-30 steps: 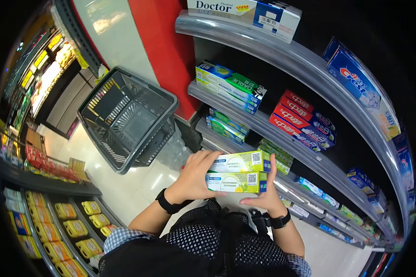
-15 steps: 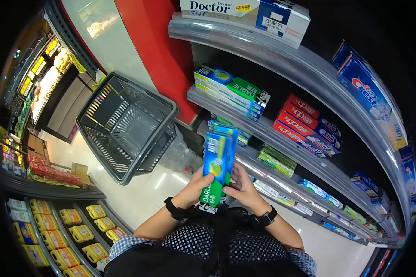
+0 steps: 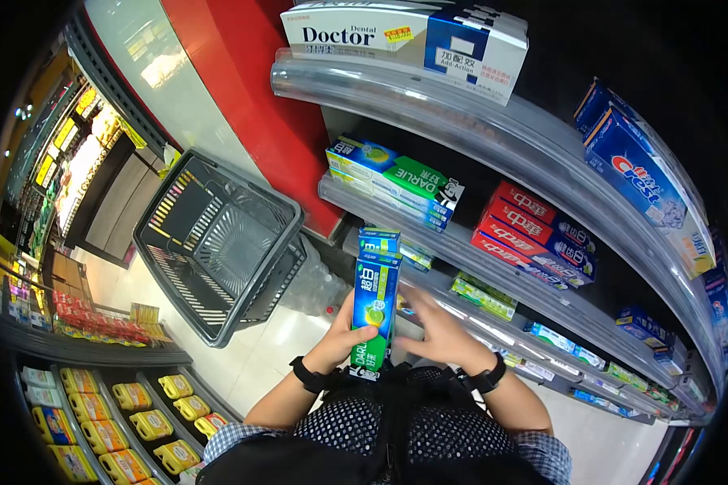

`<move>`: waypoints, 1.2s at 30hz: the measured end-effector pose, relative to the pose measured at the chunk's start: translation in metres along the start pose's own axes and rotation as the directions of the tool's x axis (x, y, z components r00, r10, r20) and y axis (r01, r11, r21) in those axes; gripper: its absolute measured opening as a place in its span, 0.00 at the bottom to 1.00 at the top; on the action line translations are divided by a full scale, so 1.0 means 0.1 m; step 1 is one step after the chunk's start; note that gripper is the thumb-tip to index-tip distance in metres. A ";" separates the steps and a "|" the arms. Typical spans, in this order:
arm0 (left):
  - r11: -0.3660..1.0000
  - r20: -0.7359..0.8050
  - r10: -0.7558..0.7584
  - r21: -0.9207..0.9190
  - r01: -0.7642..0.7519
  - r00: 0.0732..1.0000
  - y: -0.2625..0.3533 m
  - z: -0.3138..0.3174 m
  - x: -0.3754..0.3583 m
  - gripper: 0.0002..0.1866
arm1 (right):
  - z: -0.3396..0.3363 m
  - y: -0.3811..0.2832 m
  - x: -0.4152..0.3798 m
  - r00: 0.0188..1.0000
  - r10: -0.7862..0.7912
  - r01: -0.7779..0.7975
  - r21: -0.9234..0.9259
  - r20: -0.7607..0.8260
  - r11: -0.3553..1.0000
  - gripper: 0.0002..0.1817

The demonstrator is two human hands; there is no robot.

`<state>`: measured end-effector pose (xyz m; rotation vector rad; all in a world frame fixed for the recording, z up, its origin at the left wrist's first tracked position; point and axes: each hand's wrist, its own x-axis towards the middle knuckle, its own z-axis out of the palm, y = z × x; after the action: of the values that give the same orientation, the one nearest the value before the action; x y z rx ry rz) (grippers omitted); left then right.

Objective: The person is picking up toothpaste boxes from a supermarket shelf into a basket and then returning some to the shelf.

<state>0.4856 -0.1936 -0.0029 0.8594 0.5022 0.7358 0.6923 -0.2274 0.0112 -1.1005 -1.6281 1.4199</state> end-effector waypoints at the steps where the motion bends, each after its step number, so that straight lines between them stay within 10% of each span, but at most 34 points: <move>1: 0.999 -0.055 0.029 0.032 -0.027 0.998 0.01 0.00 -0.02 0.46 | -0.08 -0.12 0.03 0.992 -0.112 0.092 -0.282 -0.055 0.955 0.43; 6: 0.964 -0.436 0.260 0.162 -0.209 0.862 -0.20 -0.06 -0.16 0.39 | -0.60 -0.99 0.34 0.804 -0.547 0.183 -0.780 -0.231 0.598 0.26; 12: 0.980 -0.552 0.194 0.064 -0.191 0.811 -0.29 -0.33 -0.50 0.37 | -0.77 -1.30 0.89 0.817 -0.564 0.142 -0.903 -0.124 0.405 0.26; 14: 0.977 -0.552 0.212 0.095 -0.192 0.806 -0.34 -0.38 -0.57 0.38 | -0.83 -1.28 1.14 0.910 -0.380 -0.066 -0.962 -0.168 0.266 0.29; 15: 0.972 -0.552 0.235 0.128 -0.197 0.800 -0.33 -0.42 -0.64 0.39 | -0.82 -1.38 1.30 0.971 -0.011 -0.227 -0.937 -0.238 0.265 0.32; 20: 0.969 -0.575 0.248 0.159 -0.190 0.780 -0.30 -0.47 -0.92 0.43 | -0.98 -1.34 1.45 0.974 -0.032 -0.209 -0.943 -0.225 0.260 0.33; 24: 0.962 -0.607 0.268 0.201 -0.182 0.748 -0.38 -0.48 -1.19 0.45 | -1.09 -1.07 1.65 0.877 -0.346 -0.309 -0.943 -0.334 0.125 0.30; 26: 0.961 -0.636 0.268 0.231 -0.153 0.723 -0.40 -0.50 -1.26 0.45 | -1.05 -1.08 1.72 0.909 -0.008 -0.404 -0.886 -0.417 0.226 0.30; 31: 0.962 -0.668 0.267 0.228 -0.150 0.695 -0.40 -0.49 -1.39 0.47 | -1.01 -1.02 1.74 0.894 0.186 -0.447 -0.831 -0.407 0.332 0.24; 34: 0.937 -0.622 0.332 0.303 -0.172 0.709 -0.28 -0.46 -1.34 0.50 | -0.81 -0.94 1.61 0.902 -0.075 -0.397 -0.886 -0.424 0.239 0.21; 35: 0.851 -0.503 0.455 0.490 -0.192 0.735 -0.14 -0.50 -1.23 0.53 | -0.63 -0.90 1.31 0.856 -0.451 -0.070 -0.922 -0.252 0.381 0.15; 36: 0.855 -0.527 0.452 0.486 -0.182 0.720 -0.11 -0.47 -1.22 0.55 | -0.58 -0.95 1.27 0.829 -0.498 -0.071 -0.931 -0.255 0.358 0.12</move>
<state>0.3793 -0.2669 -0.0252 1.0996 1.1582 1.2966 0.6807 -0.0917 0.1110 -1.5608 -2.0413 -0.2002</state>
